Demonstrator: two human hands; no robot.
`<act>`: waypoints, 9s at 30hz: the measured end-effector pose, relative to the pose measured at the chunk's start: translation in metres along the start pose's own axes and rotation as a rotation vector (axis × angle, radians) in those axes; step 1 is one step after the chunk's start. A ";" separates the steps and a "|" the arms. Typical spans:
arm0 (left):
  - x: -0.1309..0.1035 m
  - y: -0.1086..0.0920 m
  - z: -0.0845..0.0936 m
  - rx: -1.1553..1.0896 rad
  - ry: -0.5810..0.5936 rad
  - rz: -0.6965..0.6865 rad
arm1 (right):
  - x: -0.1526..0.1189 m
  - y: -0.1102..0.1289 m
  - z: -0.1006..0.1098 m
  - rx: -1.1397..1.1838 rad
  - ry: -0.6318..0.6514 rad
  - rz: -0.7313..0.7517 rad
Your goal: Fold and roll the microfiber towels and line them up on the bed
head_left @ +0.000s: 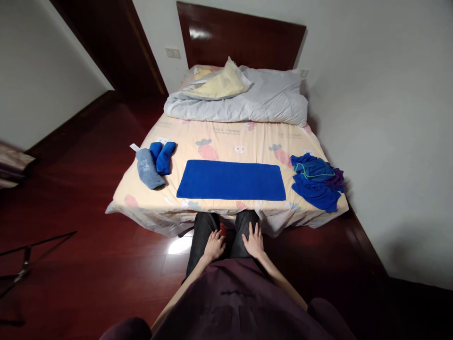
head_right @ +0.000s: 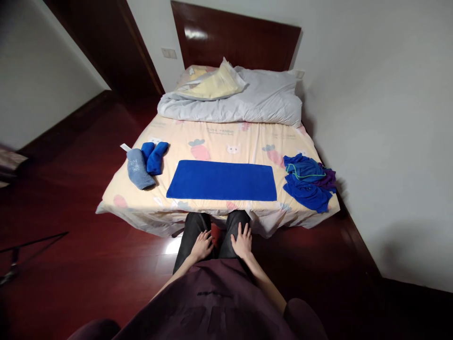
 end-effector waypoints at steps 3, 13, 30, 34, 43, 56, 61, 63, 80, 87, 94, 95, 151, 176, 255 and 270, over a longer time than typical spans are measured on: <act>0.000 -0.001 -0.001 0.005 0.015 0.002 | 0.000 0.000 0.000 -0.003 0.003 0.000; 0.000 -0.001 0.001 -0.069 -0.008 -0.004 | 0.003 -0.002 -0.003 -0.015 0.004 -0.008; 0.014 -0.015 0.033 -0.740 -0.026 0.097 | 0.003 -0.001 -0.003 -0.019 0.008 -0.010; 0.025 -0.027 0.032 -1.114 0.031 0.159 | 0.003 -0.001 -0.002 -0.013 0.002 -0.013; 0.067 -0.055 0.061 -1.785 -0.013 0.292 | 0.000 0.002 0.004 -0.026 0.052 -0.016; 0.143 -0.081 0.080 -2.567 -0.177 0.576 | 0.136 0.034 0.180 0.237 -0.023 0.442; 0.162 -0.083 0.075 -2.676 -0.275 0.641 | 0.246 0.089 0.227 0.123 -0.112 0.462; 0.168 -0.086 0.074 -2.698 -0.305 0.683 | 0.290 0.107 0.235 0.088 -0.102 0.423; 0.180 -0.105 0.080 -2.847 -0.454 0.928 | 0.436 0.129 0.205 -0.072 0.028 0.301; 0.177 -0.107 0.083 -2.842 -0.440 0.974 | 0.440 0.129 0.214 0.068 0.041 0.256; 0.158 -0.110 0.105 -2.849 -0.436 0.980 | 0.421 0.127 0.244 0.307 -0.100 0.284; 0.153 -0.111 0.110 -2.854 -0.429 0.966 | 0.417 0.126 0.250 0.333 -0.120 0.293; -0.018 -0.036 0.463 -1.190 -0.779 -0.185 | 0.013 -0.011 0.386 1.436 -0.502 0.496; 0.150 0.029 0.464 -0.958 -0.996 -0.261 | 0.177 0.042 0.381 1.334 -0.686 0.500; 0.117 0.130 0.142 -1.074 -0.226 0.373 | 0.152 -0.025 0.096 1.264 0.012 -0.049; 0.273 0.171 0.189 -0.976 -0.296 0.418 | 0.295 -0.001 0.124 1.209 -0.103 -0.188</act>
Point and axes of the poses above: each hand's wrist, its own x-axis towards the middle knuckle, its own z-axis out of the back of the hand, y = z × x, the point moved 3 cm from there along x, towards the middle knuckle, and after that the axes turned 2 degrees about -x, right-handed, at the moved point
